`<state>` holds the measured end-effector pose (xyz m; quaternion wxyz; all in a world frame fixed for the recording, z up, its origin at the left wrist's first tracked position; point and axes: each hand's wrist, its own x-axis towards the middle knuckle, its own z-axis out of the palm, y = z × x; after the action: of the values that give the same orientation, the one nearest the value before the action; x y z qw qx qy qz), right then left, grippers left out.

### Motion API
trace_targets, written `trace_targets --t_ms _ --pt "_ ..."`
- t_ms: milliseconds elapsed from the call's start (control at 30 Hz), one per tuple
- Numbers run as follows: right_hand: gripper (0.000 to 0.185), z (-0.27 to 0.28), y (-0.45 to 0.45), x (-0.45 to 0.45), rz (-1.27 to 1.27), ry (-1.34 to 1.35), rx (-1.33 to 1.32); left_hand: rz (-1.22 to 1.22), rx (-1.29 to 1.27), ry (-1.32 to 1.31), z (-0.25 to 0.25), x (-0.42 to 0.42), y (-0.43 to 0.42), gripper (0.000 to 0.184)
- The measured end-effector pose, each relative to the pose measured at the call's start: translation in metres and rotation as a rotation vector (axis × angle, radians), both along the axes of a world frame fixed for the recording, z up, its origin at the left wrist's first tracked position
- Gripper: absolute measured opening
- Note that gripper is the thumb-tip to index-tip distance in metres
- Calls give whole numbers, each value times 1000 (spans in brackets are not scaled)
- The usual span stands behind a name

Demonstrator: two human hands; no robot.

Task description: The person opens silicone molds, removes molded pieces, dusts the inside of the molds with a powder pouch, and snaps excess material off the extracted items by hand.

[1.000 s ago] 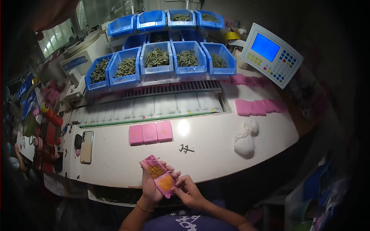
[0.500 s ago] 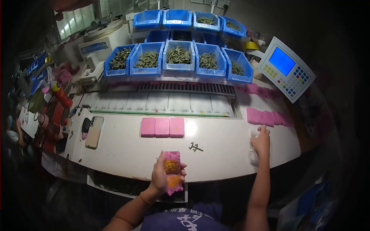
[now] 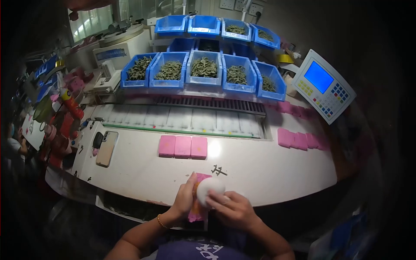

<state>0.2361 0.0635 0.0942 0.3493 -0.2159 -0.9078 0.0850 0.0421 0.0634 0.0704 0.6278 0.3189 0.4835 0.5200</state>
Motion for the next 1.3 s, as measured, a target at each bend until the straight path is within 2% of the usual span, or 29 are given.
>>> trace_targets --t_ms 67,133,167,267,333,367,400,467,500,533,567,600,667,767,833,867,933,967,1033,1133,1300 --pt "50 10 -2 -7 -77 132 93 -92 13 -62 12 -4 -5 66" --pt "52 8 8 -11 67 34 3 -121 -18 -17 8 -1 -4 66" --pt "52 9 15 -10 61 37 3 -82 22 -18 -9 1 -1 66" --pt "56 13 26 -3 15 -9 -86 -60 27 -95 1 -1 0 67" --pt "61 14 10 0 -244 176 -50 -191 -139 -120 6 -15 -4 68" --pt "62 7 -3 -2 -206 212 -88 -206 -115 -108 2 -18 -3 67" --pt "62 -4 -14 -7 -62 192 -92 -204 -109 -109 3 -14 -1 67" --pt "62 -8 -48 -20 6 11 -256 -42 217 217 3 -1 -3 69" --pt "61 -8 -45 -11 74 18 -310 -41 257 249 -10 -3 -3 70" --pt "61 -7 -39 5 143 25 -359 -40 264 250 -8 -7 1 70" --pt "56 -16 -32 25 161 42 -387 -59 130 99 -3 -11 1 69" --pt "52 -18 -30 36 10 99 -380 -81 -11 -55 1 -14 0 69" --pt "52 -2 -14 46 -369 27 -179 -99 -60 -87 9 -14 1 68" --pt "50 9 2 42 -512 -75 -93 -159 -96 -142 14 -9 1 71" --pt "52 12 0 17 -453 202 -364 -169 -88 -178 17 -8 -1 69" --pt "52 10 1 6 -456 204 -364 -179 -80 -210 18 -8 -2 68" --pt "57 1 4 -15 -268 443 -858 -107 7 -125 3 -1 -2 65" --pt "57 -5 5 -20 -269 445 -862 -32 97 -43 -2 1 -2 64" --pt "59 -14 7 -28 -181 505 -1103 -69 73 -90 9 0 -7 63" --pt "51 -10 6 -35 -166 611 -1181 -95 89 -91 10 2 -9 64" --pt "48 -6 7 -36 -208 585 -1133 -158 72 -88 27 3 -16 62"
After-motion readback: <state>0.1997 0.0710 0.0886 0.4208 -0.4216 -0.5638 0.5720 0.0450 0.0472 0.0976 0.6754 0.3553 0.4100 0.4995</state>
